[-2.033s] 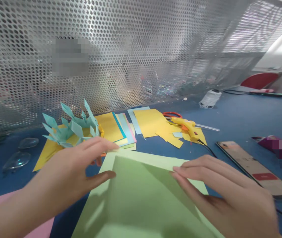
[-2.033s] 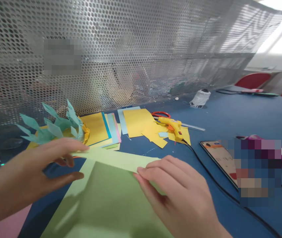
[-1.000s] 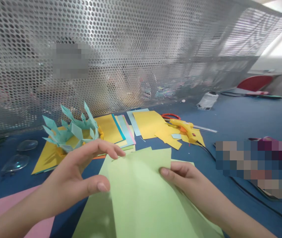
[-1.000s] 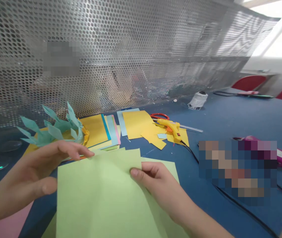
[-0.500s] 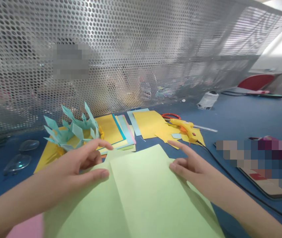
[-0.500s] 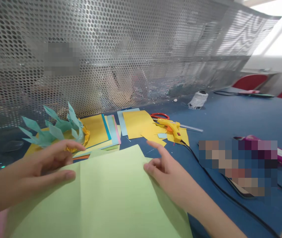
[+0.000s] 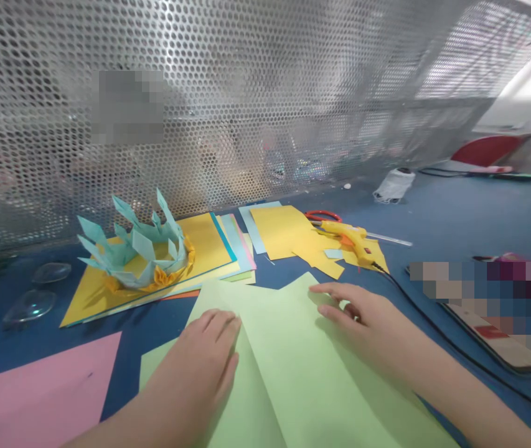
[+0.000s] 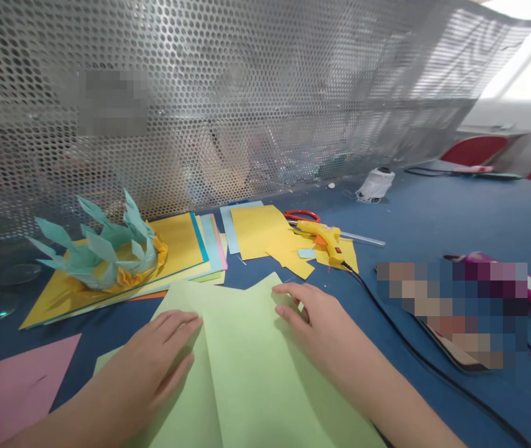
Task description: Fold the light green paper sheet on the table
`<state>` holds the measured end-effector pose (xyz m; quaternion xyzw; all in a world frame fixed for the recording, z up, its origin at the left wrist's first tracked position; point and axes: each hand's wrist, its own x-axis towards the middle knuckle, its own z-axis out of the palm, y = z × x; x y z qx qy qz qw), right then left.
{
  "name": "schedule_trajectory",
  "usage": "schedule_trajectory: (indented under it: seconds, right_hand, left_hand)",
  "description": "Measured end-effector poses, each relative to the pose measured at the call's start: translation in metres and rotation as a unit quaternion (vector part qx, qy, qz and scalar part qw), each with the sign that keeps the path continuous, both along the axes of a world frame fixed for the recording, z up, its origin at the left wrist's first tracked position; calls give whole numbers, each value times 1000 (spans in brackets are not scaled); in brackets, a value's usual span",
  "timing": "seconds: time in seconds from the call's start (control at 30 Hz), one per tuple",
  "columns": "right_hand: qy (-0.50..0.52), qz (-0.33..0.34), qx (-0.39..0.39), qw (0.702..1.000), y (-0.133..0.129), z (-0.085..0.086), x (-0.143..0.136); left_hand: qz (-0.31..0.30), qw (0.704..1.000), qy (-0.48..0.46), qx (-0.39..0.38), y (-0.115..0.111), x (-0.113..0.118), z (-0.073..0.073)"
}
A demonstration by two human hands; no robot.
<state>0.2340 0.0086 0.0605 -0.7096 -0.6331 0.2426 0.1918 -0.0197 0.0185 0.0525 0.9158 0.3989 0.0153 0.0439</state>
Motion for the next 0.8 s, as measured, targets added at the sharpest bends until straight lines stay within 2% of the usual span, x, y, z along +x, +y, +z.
schedule_trajectory:
  seconds: [0.27, 0.47, 0.8]
  right_hand:
    - [-15, 55, -102, 993, -3, 0, 5]
    - [-14, 88, -119, 989, -8, -6, 9]
    - [-18, 101, -120, 987, -9, -12, 10]
  left_hand:
    - [-10, 995, 64, 71, -6, 3, -19]
    - [-21, 991, 97, 86, -5, 5, -16]
    - [-49, 981, 177, 60, -6, 8, -14]
